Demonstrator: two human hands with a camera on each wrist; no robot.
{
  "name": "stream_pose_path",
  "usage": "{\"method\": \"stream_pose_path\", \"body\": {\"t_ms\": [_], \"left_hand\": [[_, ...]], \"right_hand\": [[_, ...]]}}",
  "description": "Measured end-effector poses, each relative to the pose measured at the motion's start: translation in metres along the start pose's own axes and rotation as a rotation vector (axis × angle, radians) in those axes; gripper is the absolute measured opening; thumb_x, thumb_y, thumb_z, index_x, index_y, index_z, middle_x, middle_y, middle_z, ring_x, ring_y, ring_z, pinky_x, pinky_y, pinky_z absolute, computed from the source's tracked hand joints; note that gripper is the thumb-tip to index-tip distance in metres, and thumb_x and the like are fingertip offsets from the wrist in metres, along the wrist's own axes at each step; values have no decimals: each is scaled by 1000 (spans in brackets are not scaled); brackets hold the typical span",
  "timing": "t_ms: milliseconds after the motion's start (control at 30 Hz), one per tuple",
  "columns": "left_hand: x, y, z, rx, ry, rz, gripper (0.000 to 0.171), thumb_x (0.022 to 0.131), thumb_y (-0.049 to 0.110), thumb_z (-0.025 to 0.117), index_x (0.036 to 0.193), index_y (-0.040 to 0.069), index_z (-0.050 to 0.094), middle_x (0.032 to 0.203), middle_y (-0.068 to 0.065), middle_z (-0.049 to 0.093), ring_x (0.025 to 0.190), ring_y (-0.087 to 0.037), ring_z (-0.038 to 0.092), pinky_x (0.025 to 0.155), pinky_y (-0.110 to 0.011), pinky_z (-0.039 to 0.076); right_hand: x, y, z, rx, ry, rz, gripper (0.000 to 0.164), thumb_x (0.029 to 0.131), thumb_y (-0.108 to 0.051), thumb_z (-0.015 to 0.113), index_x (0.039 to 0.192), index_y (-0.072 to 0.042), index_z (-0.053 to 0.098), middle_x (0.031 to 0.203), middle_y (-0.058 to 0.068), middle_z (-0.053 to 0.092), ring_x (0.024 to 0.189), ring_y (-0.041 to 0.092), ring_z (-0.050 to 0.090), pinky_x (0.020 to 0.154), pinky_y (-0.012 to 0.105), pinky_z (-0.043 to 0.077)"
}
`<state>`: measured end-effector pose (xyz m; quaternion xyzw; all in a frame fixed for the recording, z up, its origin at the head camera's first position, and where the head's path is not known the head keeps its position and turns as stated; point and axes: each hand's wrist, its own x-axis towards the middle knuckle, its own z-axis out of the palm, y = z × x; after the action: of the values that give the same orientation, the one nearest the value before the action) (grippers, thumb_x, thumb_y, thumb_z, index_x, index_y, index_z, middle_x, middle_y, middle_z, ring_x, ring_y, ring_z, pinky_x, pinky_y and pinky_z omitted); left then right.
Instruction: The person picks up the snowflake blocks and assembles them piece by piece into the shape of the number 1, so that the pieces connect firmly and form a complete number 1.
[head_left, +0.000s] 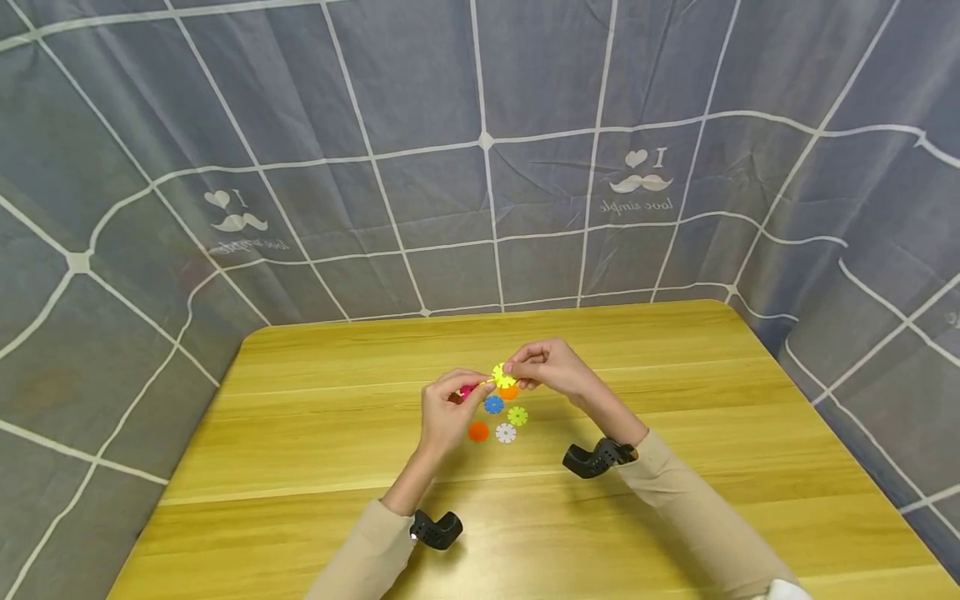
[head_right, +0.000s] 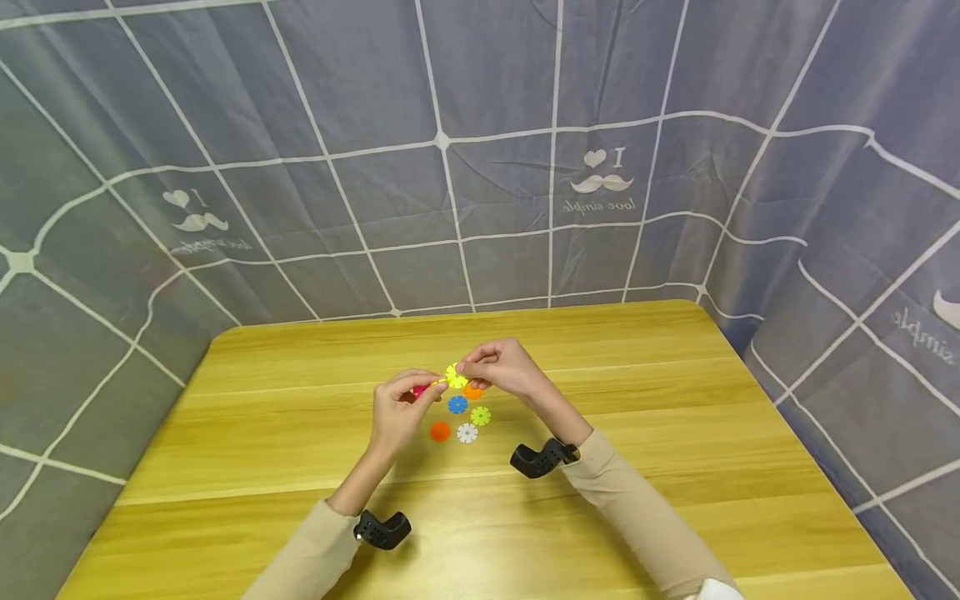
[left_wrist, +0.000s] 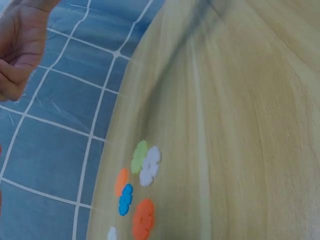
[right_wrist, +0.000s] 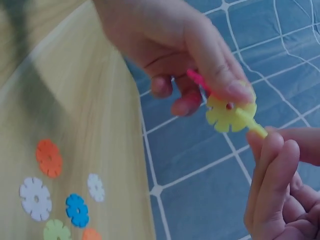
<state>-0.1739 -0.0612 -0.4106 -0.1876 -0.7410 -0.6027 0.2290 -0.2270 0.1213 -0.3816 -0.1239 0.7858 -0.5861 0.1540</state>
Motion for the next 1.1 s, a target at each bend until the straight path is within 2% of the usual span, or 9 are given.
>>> {"method": "stream_pose_path", "body": {"t_ms": [133, 267, 367, 433, 533, 700, 867, 967, 1100], "left_hand": [[-4, -4, 0, -17, 7, -1, 6, 79, -5, 73, 80, -11, 72, 79, -23, 70, 54, -14, 55, 48, -19, 43], [-5, -7, -1, 3, 24, 7, 4, 77, -7, 74, 80, -9, 72, 79, -22, 70, 58, -3, 52, 49, -19, 43], [-4, -10, 0, 20, 40, 42, 4, 76, -8, 75, 79, -8, 73, 78, -22, 70, 59, -1, 50, 47, -20, 43], [-3, -10, 0, 32, 47, 66, 6, 75, -7, 76, 80, -8, 73, 79, -22, 70, 58, -2, 48, 46, -20, 41], [-1, -10, 0, 60, 49, 71, 14, 73, -4, 79, 85, -7, 73, 79, -22, 70, 56, -4, 48, 45, -19, 40], [-2, -7, -4, 110, 31, 34, 33, 68, 0, 83, 98, -7, 71, 80, -21, 72, 56, -15, 57, 47, -21, 45], [-3, -7, -6, 133, -14, 17, 35, 68, -2, 83, 101, -8, 70, 83, -22, 72, 63, -29, 62, 50, -25, 48], [-3, -18, -4, 146, -22, 17, 33, 68, -2, 83, 99, -7, 72, 84, -22, 72, 63, -30, 62, 50, -27, 49], [-3, -35, -1, 154, -16, 56, 32, 68, 0, 83, 98, -5, 73, 86, -21, 72, 61, -28, 60, 48, -24, 48]], "right_hand": [[0, 1, 4, 28, -11, 11, 16, 88, -9, 66, 91, 6, 68, 72, -4, 70, 60, 8, 62, 62, 20, 54], [1, 7, 8, 60, -8, 24, 16, 88, -10, 66, 90, 7, 67, 68, -7, 68, 59, 7, 60, 62, 19, 52], [1, 10, 9, 58, 14, 20, 19, 89, -11, 66, 93, 7, 67, 68, -6, 68, 60, 8, 59, 64, 22, 54], [1, 9, 10, 37, 27, 10, 21, 90, -13, 66, 96, 7, 67, 71, -2, 69, 62, 10, 60, 68, 28, 56], [1, 8, 11, 16, 34, -8, 24, 90, -16, 67, 100, 7, 68, 76, 3, 72, 64, 11, 62, 71, 34, 58], [0, 8, 11, 6, 67, -10, 26, 89, -17, 68, 103, 5, 69, 79, 0, 73, 68, 14, 64, 71, 35, 58], [-2, 11, 11, 20, 80, 3, 27, 89, -17, 69, 105, 5, 68, 83, 0, 74, 72, 16, 67, 71, 32, 58], [-4, 12, 12, 25, 79, -8, 28, 89, -18, 68, 106, 5, 68, 83, 0, 74, 71, 12, 67, 70, 30, 57], [-7, 12, 12, 19, 81, -43, 26, 90, -17, 67, 105, 5, 68, 79, -3, 72, 69, 8, 65, 68, 29, 56]]}}
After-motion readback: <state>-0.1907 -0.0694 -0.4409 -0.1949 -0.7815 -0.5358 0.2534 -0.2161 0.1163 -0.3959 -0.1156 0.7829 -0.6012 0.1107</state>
